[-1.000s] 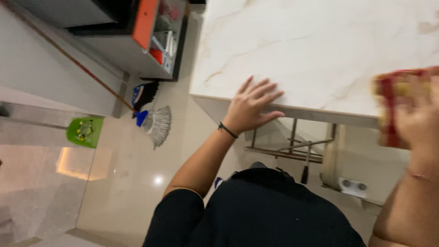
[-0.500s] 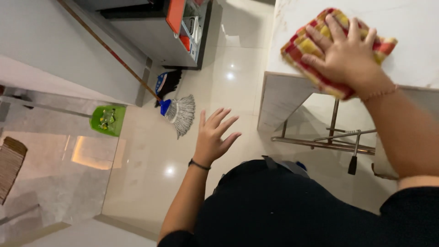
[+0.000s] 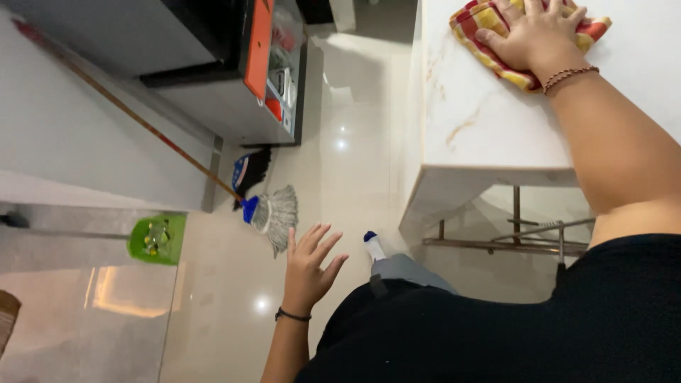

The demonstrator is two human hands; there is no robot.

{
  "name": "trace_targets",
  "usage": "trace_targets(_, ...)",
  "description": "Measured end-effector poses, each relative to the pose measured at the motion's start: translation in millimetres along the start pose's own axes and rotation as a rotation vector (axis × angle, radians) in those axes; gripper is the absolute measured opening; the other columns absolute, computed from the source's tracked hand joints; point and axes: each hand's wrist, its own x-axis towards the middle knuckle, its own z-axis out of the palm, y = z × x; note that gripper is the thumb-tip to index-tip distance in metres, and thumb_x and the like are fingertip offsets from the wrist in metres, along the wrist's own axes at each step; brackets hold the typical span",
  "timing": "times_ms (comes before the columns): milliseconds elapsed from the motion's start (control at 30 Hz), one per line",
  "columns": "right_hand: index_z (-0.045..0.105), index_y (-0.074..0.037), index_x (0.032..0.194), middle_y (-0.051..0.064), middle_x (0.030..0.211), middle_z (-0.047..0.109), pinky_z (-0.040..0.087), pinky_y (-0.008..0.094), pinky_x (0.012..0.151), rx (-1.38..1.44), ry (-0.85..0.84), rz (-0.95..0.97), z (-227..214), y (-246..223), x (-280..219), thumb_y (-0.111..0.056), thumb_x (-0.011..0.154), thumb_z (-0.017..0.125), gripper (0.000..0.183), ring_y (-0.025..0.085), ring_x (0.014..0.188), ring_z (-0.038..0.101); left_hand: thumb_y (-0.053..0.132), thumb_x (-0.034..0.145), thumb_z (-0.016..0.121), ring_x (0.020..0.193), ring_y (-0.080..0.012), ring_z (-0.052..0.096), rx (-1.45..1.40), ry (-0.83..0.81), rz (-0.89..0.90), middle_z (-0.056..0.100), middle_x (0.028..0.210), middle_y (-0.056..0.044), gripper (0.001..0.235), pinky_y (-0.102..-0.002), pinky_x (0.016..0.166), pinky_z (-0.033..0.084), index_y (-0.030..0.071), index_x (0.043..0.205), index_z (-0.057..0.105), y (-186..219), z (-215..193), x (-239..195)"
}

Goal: Wiping down kitchen counters and a gas stove with a cloth, followed by sweeping the floor.

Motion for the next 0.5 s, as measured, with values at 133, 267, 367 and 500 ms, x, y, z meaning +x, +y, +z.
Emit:
trace_targets(133, 0.035, -0.037, 0.161, 0.018, 0.166, 0.028, 0.015, 0.080, 0.108, 0.012, -0.003, 0.098, -8, -11, 40, -0.078, 0.095, 0.040, 0.078, 0.050, 0.148, 0.023, 0.031, 0.086, 0.080, 0.133, -0.0305, 0.057, 0.000, -0.017, 0.023, 0.066, 0.137, -0.007, 0.042, -0.064, 0.121, 0.022, 0.018, 0.125, 0.072, -31, -8, 40)
trace_targets(267, 0.039, -0.035, 0.159, 0.013, 0.165, 0.030, 0.013, 0.082, 0.104, 0.003, 0.070, 0.087, 3, -14, 90, -0.074, 0.092, 0.044, 0.078, 0.051, 0.144, 0.024, 0.031, 0.085, 0.080, 0.131, -0.0294, 0.059, -0.016, -0.044, 0.042, 0.067, 0.135, -0.006, 0.041, -0.063, 0.120, 0.024, 0.018, 0.124, 0.072, -68, -8, 92)
trace_targets(367, 0.041, -0.036, 0.159, 0.014, 0.165, 0.030, 0.012, 0.082, 0.103, 0.007, 0.099, 0.069, 12, -19, 120, -0.074, 0.094, 0.044, 0.075, 0.051, 0.142, 0.026, 0.031, 0.085, 0.080, 0.130, -0.0288, 0.060, -0.033, -0.072, 0.060, 0.068, 0.133, -0.006, 0.041, -0.063, 0.119, 0.023, 0.018, 0.123, 0.073, -99, -6, 131)
trace_targets(500, 0.042, -0.035, 0.160, 0.014, 0.165, 0.036, 0.017, 0.075, 0.112, -0.058, 0.090, 0.092, 26, -34, 145, -0.073, 0.098, 0.043, 0.073, 0.051, 0.143, 0.029, 0.031, 0.085, 0.080, 0.129, -0.0284, 0.060, -0.070, -0.089, 0.089, 0.068, 0.133, -0.005, 0.039, -0.064, 0.119, 0.024, 0.018, 0.122, 0.073, -125, 4, 182)
